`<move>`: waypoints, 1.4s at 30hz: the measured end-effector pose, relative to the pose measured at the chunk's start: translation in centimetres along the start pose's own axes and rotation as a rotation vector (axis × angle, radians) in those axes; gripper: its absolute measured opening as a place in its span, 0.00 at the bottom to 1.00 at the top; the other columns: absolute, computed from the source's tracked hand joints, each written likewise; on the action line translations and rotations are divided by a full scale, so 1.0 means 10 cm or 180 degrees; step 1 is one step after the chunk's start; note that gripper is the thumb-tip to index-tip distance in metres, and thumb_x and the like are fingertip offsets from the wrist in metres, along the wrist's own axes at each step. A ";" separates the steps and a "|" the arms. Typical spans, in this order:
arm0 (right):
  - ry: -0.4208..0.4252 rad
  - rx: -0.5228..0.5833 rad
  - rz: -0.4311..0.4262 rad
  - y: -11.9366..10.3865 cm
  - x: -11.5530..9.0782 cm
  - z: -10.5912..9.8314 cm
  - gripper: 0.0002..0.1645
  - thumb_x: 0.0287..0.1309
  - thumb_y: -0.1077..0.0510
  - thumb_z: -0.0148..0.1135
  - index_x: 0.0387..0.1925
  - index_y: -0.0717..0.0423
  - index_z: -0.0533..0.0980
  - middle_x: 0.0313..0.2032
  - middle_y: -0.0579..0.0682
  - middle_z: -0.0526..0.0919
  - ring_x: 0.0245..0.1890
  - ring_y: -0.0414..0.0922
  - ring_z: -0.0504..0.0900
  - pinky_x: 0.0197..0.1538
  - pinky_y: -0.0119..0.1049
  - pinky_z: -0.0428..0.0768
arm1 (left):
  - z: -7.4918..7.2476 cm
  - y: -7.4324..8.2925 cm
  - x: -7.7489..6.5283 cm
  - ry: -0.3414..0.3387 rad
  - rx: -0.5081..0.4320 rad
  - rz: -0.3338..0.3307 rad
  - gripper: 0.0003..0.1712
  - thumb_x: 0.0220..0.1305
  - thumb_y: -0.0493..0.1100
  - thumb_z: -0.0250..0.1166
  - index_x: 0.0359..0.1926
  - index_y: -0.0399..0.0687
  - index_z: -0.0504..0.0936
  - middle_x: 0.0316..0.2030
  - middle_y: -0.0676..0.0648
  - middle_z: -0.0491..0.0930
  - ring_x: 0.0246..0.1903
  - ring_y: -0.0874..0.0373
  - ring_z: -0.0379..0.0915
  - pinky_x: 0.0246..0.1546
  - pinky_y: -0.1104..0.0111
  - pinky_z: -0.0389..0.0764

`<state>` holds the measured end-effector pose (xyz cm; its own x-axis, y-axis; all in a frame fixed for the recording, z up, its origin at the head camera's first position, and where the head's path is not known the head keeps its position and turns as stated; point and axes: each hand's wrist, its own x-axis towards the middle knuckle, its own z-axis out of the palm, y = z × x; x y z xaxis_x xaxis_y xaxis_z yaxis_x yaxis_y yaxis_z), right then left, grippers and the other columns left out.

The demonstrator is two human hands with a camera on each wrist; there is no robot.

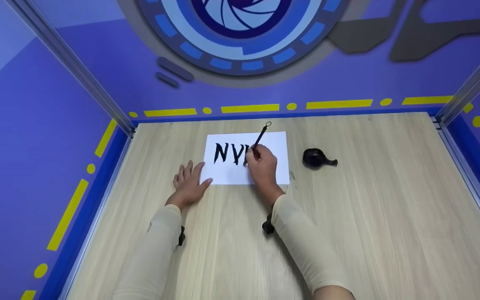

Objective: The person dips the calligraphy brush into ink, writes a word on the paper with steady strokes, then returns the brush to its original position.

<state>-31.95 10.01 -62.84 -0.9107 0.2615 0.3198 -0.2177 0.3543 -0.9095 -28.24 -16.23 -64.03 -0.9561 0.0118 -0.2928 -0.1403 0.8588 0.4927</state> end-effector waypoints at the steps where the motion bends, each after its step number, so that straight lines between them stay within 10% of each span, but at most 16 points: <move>1: 0.0014 0.0005 -0.0009 0.00 0.00 -0.01 0.08 0.70 0.59 0.65 0.40 0.59 0.86 0.37 0.56 0.91 0.39 0.47 0.88 0.43 0.29 0.81 | 0.00 0.01 0.00 0.0002 -0.0005 0.0004 0.43 0.79 0.70 0.53 0.86 0.72 0.48 0.89 0.45 0.29 0.87 0.39 0.15 0.84 0.37 0.26; 15: 0.0749 0.0482 0.0015 -0.18 0.09 -0.22 0.07 0.70 0.59 0.67 0.38 0.59 0.87 0.31 0.48 0.88 0.33 0.35 0.81 0.39 0.25 0.76 | -0.01 0.05 0.02 0.0026 0.0001 0.0066 0.43 0.79 0.69 0.53 0.86 0.71 0.49 0.89 0.44 0.30 0.87 0.39 0.16 0.84 0.37 0.26; 21: 0.0783 0.0577 0.0165 -0.15 0.08 -0.31 0.08 0.70 0.59 0.67 0.39 0.60 0.87 0.29 0.38 0.85 0.32 0.34 0.81 0.38 0.26 0.77 | 0.00 0.00 0.03 0.0040 -0.0015 0.0029 0.43 0.80 0.68 0.54 0.86 0.71 0.49 0.89 0.45 0.29 0.87 0.39 0.16 0.84 0.38 0.25; 31: 0.0789 0.0772 0.0364 -0.13 0.07 -0.39 0.10 0.70 0.61 0.68 0.42 0.66 0.87 0.39 0.63 0.90 0.30 0.31 0.84 0.39 0.22 0.82 | 0.01 0.00 -0.01 0.0071 -0.0057 0.0031 0.43 0.79 0.69 0.54 0.86 0.71 0.49 0.89 0.45 0.30 0.87 0.39 0.16 0.84 0.38 0.27; 42: 0.0587 0.0557 0.0449 -0.09 0.04 -0.44 0.09 0.71 0.58 0.67 0.44 0.59 0.89 0.38 0.56 0.91 0.34 0.34 0.86 0.41 0.24 0.82 | 0.03 -0.01 0.00 0.0068 -0.0097 0.0044 0.43 0.79 0.67 0.55 0.87 0.69 0.50 0.88 0.44 0.29 0.87 0.38 0.16 0.84 0.37 0.25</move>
<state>-30.56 13.69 -60.71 -0.8605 0.4617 0.2153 -0.1653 0.1468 -0.9753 -28.14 -16.14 -64.31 -0.9632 0.0122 -0.2685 -0.1346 0.8427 0.5213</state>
